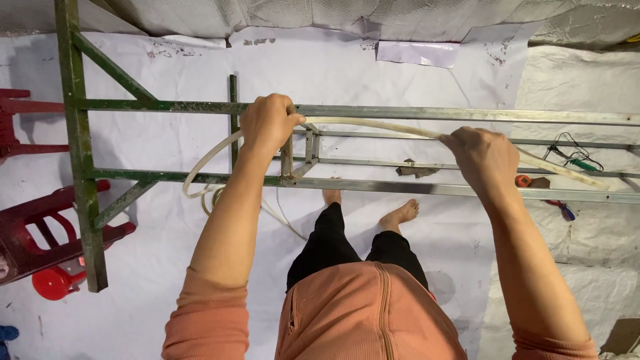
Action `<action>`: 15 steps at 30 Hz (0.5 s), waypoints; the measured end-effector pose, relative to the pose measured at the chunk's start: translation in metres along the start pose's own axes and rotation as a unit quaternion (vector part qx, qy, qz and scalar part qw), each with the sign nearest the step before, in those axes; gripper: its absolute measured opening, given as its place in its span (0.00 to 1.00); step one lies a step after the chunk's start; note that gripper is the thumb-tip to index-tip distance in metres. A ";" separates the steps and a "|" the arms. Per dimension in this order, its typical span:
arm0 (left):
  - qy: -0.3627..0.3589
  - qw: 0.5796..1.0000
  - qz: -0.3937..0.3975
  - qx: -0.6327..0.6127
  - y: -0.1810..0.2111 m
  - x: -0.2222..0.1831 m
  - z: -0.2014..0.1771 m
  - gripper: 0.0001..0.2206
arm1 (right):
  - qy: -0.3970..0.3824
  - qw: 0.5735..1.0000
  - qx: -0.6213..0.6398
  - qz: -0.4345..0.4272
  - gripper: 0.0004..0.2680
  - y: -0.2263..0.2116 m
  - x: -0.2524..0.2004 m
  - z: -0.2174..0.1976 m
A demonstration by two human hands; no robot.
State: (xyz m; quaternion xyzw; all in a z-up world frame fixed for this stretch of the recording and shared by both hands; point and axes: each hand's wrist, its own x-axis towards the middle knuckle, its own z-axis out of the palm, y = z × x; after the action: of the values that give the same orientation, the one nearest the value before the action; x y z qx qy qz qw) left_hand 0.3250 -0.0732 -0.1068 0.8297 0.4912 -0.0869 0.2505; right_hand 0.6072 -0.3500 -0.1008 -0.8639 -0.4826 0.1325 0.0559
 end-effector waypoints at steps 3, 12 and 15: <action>0.004 0.999 -0.007 -0.031 -0.010 0.025 0.017 0.04 | 0.033 0.999 -0.020 -0.027 0.09 -0.001 0.015 0.002; -0.004 0.996 0.002 -0.087 -0.007 0.020 0.010 0.06 | 0.077 0.995 -0.060 -0.037 0.08 0.016 0.031 0.016; 0.011 0.996 -0.003 -0.083 -0.010 0.024 0.014 0.05 | 0.099 0.991 -0.076 -0.053 0.08 0.022 0.041 0.027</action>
State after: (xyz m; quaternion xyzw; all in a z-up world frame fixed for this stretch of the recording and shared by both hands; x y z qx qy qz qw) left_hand 0.3297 -0.0580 -0.1317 0.8054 0.5021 -0.0372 0.3127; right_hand 0.6378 -0.3279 -0.1382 -0.8476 -0.5288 0.0064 0.0441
